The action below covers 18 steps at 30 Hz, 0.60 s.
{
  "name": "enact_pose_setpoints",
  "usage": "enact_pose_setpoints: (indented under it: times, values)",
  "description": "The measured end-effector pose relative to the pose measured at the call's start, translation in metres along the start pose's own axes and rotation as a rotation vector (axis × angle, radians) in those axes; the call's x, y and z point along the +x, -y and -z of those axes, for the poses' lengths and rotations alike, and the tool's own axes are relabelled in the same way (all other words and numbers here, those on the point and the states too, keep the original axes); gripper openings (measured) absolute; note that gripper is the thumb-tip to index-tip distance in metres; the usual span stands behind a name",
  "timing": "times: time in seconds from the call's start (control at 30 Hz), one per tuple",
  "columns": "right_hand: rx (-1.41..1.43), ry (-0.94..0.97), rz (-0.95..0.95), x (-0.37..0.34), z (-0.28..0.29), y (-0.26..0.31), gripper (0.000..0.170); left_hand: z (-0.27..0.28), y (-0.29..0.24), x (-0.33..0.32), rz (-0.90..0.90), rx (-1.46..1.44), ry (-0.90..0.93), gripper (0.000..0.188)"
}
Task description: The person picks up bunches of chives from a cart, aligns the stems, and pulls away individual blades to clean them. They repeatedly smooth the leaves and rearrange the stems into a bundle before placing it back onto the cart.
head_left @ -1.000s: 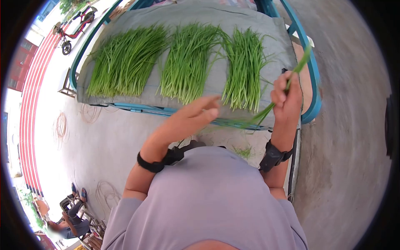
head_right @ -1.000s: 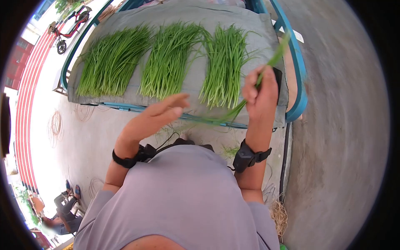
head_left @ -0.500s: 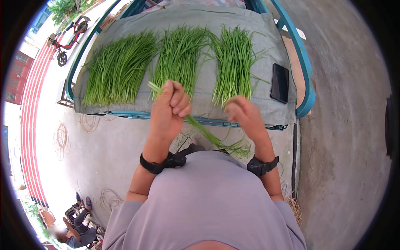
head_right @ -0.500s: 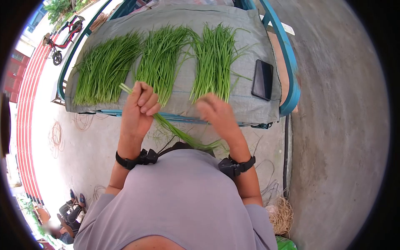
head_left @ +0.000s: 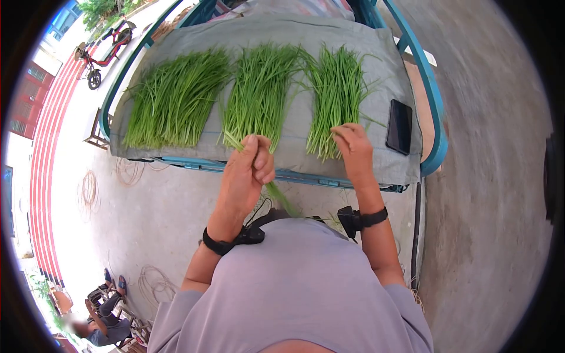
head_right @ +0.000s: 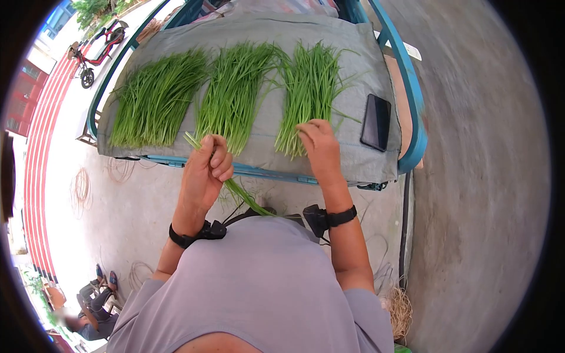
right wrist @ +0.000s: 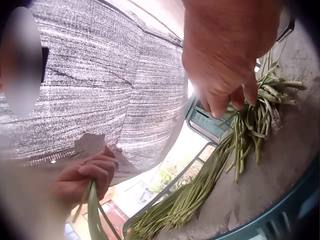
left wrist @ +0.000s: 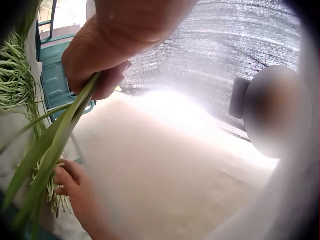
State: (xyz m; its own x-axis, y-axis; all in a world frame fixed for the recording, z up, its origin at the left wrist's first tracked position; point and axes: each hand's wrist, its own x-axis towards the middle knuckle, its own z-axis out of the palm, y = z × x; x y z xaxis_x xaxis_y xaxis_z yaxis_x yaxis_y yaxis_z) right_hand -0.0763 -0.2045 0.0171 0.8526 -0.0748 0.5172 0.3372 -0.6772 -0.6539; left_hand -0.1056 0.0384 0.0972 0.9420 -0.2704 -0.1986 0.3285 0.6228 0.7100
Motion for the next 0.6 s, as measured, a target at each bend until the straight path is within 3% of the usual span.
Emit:
enact_pose_setpoints:
  times: [0.2, 0.3, 0.4, 0.5, 0.6]
  values:
    - [0.304, -0.174, -0.194, 0.024, 0.007, 0.003, 0.016, 0.002, 0.003, 0.001, 0.006, 0.077, 0.0, 0.029]
    - [0.343, -0.274, -0.105, 0.032, 0.027, 0.04, 0.016, 0.0, 0.002, 0.002, 0.004, 0.184, 0.013, 0.029]
    - [0.237, -0.047, -0.149, 0.036, 0.039, 0.041, 0.015, -0.006, 0.003, 0.004, 0.011, 0.287, 0.053, 0.029]
    - [0.388, -0.149, -0.141, 0.039, 0.052, 0.073, 0.015, -0.014, 0.002, 0.012, 0.005, 0.414, 0.094, 0.032]
    - [0.461, 0.004, -0.284, 0.046, 0.053, 0.068, 0.015, -0.022, 0.005, 0.018, -0.011, 0.54, 0.15, 0.035]
